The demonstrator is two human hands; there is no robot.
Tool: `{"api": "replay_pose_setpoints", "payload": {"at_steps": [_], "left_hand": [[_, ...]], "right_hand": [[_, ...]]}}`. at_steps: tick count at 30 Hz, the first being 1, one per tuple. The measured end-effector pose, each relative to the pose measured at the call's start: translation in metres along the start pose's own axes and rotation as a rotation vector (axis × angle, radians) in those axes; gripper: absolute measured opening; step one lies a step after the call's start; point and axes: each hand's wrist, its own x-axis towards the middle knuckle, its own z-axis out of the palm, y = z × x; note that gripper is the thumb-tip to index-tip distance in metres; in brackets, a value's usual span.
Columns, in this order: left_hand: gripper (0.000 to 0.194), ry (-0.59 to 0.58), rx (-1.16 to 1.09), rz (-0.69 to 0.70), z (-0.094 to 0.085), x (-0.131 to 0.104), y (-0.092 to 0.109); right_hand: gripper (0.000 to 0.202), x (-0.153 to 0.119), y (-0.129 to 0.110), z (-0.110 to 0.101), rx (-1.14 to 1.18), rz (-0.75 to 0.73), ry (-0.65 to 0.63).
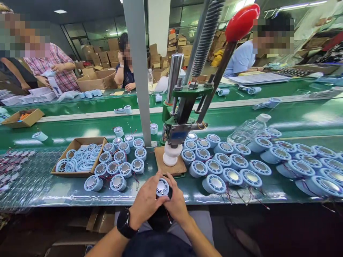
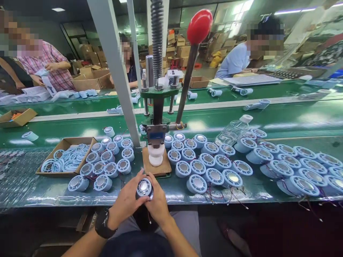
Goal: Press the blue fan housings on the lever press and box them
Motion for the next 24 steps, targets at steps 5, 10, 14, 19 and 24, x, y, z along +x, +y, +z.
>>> {"api": "replay_pose_setpoints", "payload": {"at_steps": [5,10,14,19,24], "left_hand": [[0.103,-0.124,-0.044,-0.019,-0.013,0.009,0.003],[0.109,-0.310,-0.101,-0.021,-0.033,0.024,-0.003],[0.109,-0.349,-0.088,-0.010,-0.034,0.028,0.000],[0.106,-0.285,-0.121,-0.067,-0.028,0.025,0.006],[0.098,-0.215,-0.214,-0.125,-0.014,0.014,0.004]], "right_hand": [[0.077,-0.001,0.004,0.003,-0.039,0.005,0.011],[0.082,0.000,0.004,0.002,-0.056,-0.001,0.000],[0.082,0.000,0.004,0.002,-0.069,0.003,0.010],[0.087,-0.001,0.006,0.002,-0.047,0.019,0.000],[0.080,0.001,-0.001,-0.001,-0.085,-0.048,-0.008]]}}
